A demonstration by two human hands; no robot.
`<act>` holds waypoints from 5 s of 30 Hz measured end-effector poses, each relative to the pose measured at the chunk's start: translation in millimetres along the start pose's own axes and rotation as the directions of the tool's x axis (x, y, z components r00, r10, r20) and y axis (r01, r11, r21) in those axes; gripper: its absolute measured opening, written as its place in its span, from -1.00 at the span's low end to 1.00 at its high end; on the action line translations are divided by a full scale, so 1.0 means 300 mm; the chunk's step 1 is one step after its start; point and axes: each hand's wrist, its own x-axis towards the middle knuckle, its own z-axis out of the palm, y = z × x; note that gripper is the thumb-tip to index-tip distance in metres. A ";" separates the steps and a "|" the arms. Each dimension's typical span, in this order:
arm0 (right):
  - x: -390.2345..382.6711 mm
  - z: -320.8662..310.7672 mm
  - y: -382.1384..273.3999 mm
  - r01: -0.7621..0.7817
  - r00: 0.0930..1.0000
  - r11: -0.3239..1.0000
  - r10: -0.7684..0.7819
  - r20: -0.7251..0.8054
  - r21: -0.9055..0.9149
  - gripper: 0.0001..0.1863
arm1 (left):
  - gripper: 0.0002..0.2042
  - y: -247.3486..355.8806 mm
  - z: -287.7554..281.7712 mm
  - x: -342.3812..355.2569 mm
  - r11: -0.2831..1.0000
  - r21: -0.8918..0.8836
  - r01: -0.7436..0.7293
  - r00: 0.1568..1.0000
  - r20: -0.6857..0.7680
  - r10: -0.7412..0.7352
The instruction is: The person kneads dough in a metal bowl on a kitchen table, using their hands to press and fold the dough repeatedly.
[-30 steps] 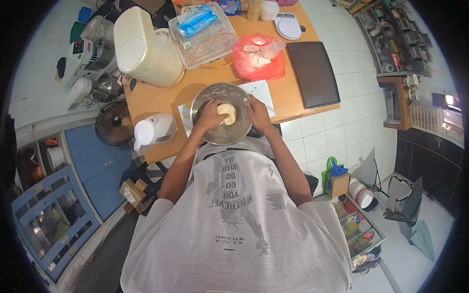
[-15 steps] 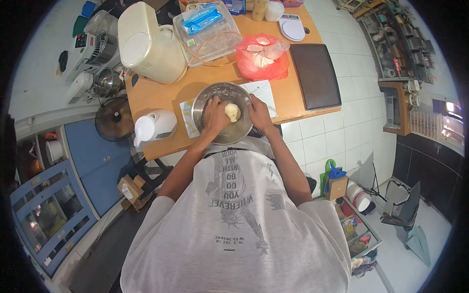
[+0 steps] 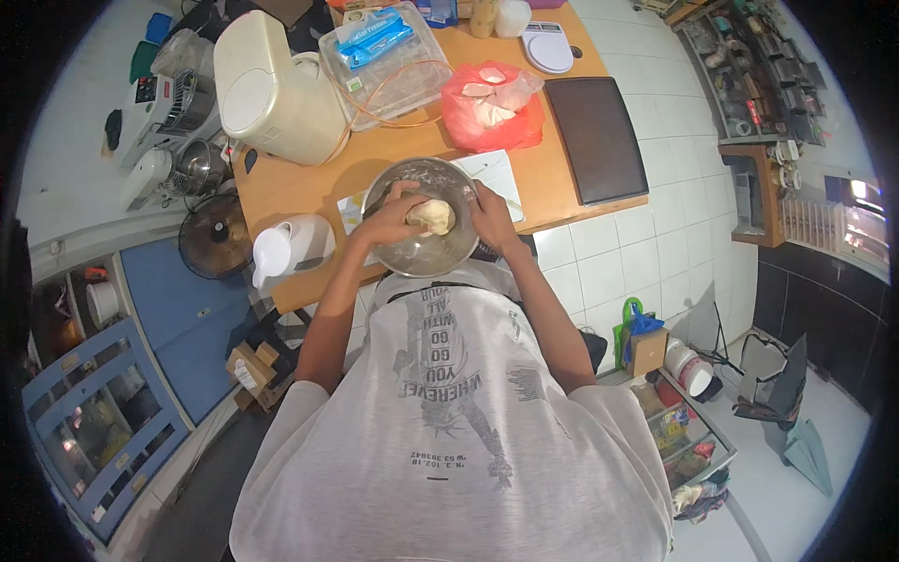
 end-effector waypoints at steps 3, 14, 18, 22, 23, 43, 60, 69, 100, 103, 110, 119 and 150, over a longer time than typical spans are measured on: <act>-0.001 0.001 0.011 0.017 1.000 1.000 -0.017 -0.008 0.006 -0.69 | -0.58 0.017 0.037 0.005 0.991 -0.125 0.037 0.993 -0.111 -0.051; 0.002 -0.004 -0.012 -0.037 0.999 0.999 0.037 0.025 -0.033 -0.67 | -0.58 0.053 0.097 -0.001 0.993 -0.118 -0.017 0.952 -0.305 -0.020; -0.001 -0.010 -0.061 -0.021 1.000 1.000 0.021 0.007 0.009 -0.67 | -0.54 0.062 0.087 -0.004 0.978 -0.206 0.034 0.928 -0.357 -0.107; 0.013 0.009 -0.028 -0.008 1.000 1.000 0.009 0.028 -0.011 -0.66 | -0.43 0.028 0.104 -0.038 0.997 -0.076 0.032 0.964 -0.262 -0.051; 0.012 0.011 -0.029 -0.018 0.998 1.000 0.019 0.053 -0.009 -0.65 | -0.40 0.027 0.105 -0.049 0.999 -0.012 0.043 0.974 -0.223 -0.044; 0.011 0.032 0.010 0.067 0.998 0.998 -0.066 -0.015 0.015 -0.63 | -0.55 -0.001 0.078 0.064 0.849 -0.478 0.226 0.971 0.184 -0.155; 0.006 0.022 -0.016 -0.008 0.998 1.000 0.007 0.062 0.029 -0.65 | -0.46 0.012 0.149 -0.035 0.947 -0.318 0.047 0.975 -0.193 -0.113; 0.005 0.031 0.017 0.044 0.998 0.997 -0.046 0.039 0.063 -0.65 | -0.48 0.123 0.127 -0.069 0.981 0.057 0.185 0.978 -0.112 -0.178; 0.005 0.036 0.019 0.041 0.998 0.998 -0.043 0.035 0.050 -0.65 | -0.61 0.046 0.110 -0.031 0.984 -0.176 -0.006 0.992 -0.127 -0.017; 0.003 0.037 0.022 0.040 0.999 0.998 -0.042 0.031 0.054 -0.64 | -0.68 0.057 0.115 -0.028 0.985 -0.168 0.030 0.987 -0.148 -0.055; 0.005 0.036 0.016 0.035 0.998 0.998 -0.037 0.043 0.050 -0.64 | -0.73 0.016 0.171 -0.002 0.992 -0.120 0.026 0.976 -0.212 -0.051; 0.001 0.026 -0.001 0.047 0.997 0.998 -0.049 0.063 0.035 -0.65 | -0.57 0.102 0.080 -0.082 0.997 0.003 -0.077 0.995 -0.067 0.077; 0.028 0.026 -0.027 -0.002 0.994 1.000 0.000 0.109 0.020 -0.58 | -0.85 0.000 0.181 0.090 0.976 -0.217 -0.009 0.916 -0.394 -0.079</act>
